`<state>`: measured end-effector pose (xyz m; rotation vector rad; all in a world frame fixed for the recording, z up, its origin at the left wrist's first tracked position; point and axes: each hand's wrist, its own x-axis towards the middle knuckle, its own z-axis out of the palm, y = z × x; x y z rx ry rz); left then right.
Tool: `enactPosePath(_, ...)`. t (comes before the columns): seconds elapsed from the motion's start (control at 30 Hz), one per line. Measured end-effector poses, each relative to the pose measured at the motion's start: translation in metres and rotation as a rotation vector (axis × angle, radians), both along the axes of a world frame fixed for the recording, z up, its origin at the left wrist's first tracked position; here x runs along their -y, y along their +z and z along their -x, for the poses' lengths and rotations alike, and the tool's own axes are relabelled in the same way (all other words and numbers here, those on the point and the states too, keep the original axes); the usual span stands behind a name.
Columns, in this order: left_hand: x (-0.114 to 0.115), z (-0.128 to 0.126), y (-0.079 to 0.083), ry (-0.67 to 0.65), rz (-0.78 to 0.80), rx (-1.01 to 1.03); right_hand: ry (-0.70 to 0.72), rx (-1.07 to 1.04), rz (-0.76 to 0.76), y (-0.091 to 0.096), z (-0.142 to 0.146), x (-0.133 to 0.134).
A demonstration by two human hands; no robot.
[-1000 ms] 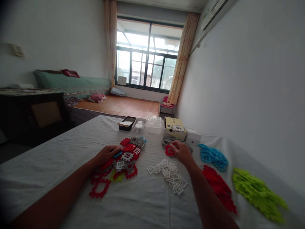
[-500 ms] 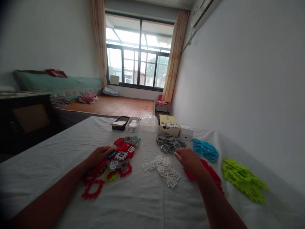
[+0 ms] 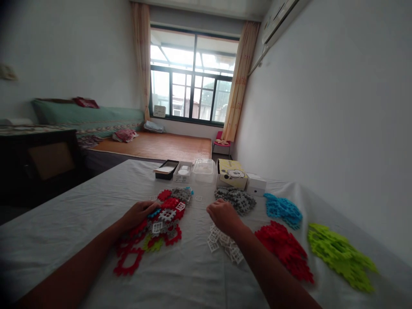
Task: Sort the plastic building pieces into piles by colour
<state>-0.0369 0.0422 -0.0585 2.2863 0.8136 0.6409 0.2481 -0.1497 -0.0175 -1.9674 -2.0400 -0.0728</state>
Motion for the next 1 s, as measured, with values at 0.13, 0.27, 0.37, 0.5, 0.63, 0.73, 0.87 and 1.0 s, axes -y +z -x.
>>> enactPosePath(0.13, -0.001, 0.001, -0.003, -0.007, -0.002, 0.009, -0.03, 0.074, 0.07, -0.017, 0.007, -0.055)
enactPosePath(0.27, -0.004, 0.001, -0.008, 0.008, 0.018, 0.037, -0.016, 0.121, 0.13, -0.023, 0.015, -0.072)
enactPosePath(0.37, -0.005, -0.001, -0.011, 0.027, 0.014, 0.038, -0.06, 0.161, 0.125, -0.009, 0.02, -0.064)
enactPosePath(0.5, -0.003, -0.004, -0.01, 0.044, 0.017, 0.043, 0.038, -0.013, -0.002, 0.004, 0.045, -0.05)
enactPosePath(0.63, 0.001, -0.004, -0.007, 0.02, 0.024, 0.066, 0.373, -0.237, -0.009, -0.012, 0.08, -0.04)
enactPosePath(0.73, 0.002, -0.004, -0.006, 0.014, 0.025, 0.073, 0.41, -0.295, -0.047, -0.027, 0.094, -0.032)
enactPosePath(0.87, -0.001, -0.005, -0.007, 0.03, 0.043, 0.057, 0.374, -0.42, -0.083, -0.03, 0.09, -0.025)
enactPosePath(1.0, -0.005, -0.005, -0.007, 0.028, 0.059, 0.043, 0.253, -0.446, -0.112, -0.026, 0.077, -0.024)
